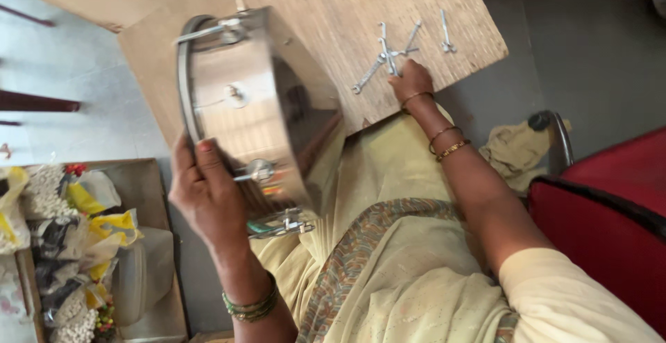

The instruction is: The person attaches metal hardware and tension rods to the side of a snare drum shell by hand and using a small wrench.

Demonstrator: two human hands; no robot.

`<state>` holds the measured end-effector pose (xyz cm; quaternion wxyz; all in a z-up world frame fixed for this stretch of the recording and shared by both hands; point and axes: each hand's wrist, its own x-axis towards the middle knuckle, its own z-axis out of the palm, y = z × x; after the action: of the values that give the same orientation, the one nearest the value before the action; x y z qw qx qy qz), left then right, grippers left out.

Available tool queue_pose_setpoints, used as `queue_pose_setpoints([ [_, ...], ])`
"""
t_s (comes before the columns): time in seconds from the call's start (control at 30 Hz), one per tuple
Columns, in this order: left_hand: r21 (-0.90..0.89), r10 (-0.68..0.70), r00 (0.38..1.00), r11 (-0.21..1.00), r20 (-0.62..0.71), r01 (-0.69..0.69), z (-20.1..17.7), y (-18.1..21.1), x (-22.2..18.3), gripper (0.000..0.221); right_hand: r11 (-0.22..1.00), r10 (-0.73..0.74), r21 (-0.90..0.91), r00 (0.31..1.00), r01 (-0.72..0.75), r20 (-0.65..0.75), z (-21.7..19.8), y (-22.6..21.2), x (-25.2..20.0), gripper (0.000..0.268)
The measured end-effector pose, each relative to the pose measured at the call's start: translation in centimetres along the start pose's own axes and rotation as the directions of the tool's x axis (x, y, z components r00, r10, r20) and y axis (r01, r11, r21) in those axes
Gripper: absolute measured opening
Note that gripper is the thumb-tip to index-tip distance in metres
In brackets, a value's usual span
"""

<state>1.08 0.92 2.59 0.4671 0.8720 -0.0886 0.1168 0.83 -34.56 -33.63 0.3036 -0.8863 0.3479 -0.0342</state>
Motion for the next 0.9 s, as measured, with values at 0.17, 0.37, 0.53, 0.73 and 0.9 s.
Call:
queue_pose_setpoints([
  [0.17,-0.084,0.005,1.000,0.996,-0.025,-0.007,0.2,0.0,-0.5,0.030,0.999,0.002,-0.034,0.999,-0.003,-0.038,-1.5,1.4,0.9,0.031],
  [0.37,-0.103,-0.073,0.997,0.992,0.041,0.077,-0.6,0.3,-0.8,0.035,0.842,0.163,0.524,0.986,-0.131,-0.015,-7.7,0.8,0.4,0.012],
  [0.53,-0.065,0.049,0.998,0.997,-0.028,-0.051,-1.1,-0.6,-1.1,0.042,0.794,-0.180,0.547,0.962,0.265,-0.205,-16.3,-5.8,-1.9,0.016],
  [0.73,-0.019,-0.007,1.000,1.000,-0.021,0.007,-1.2,-2.0,-0.9,0.044,0.673,-0.555,0.438,0.798,0.597,-0.235,-25.7,-19.1,-10.4,0.013],
  [0.9,-0.035,0.061,0.996,0.997,-0.065,-0.063,-1.0,-3.2,-1.1,0.045,0.457,-0.832,0.244,0.508,0.856,-0.223,-29.6,-27.7,-16.4,0.011],
])
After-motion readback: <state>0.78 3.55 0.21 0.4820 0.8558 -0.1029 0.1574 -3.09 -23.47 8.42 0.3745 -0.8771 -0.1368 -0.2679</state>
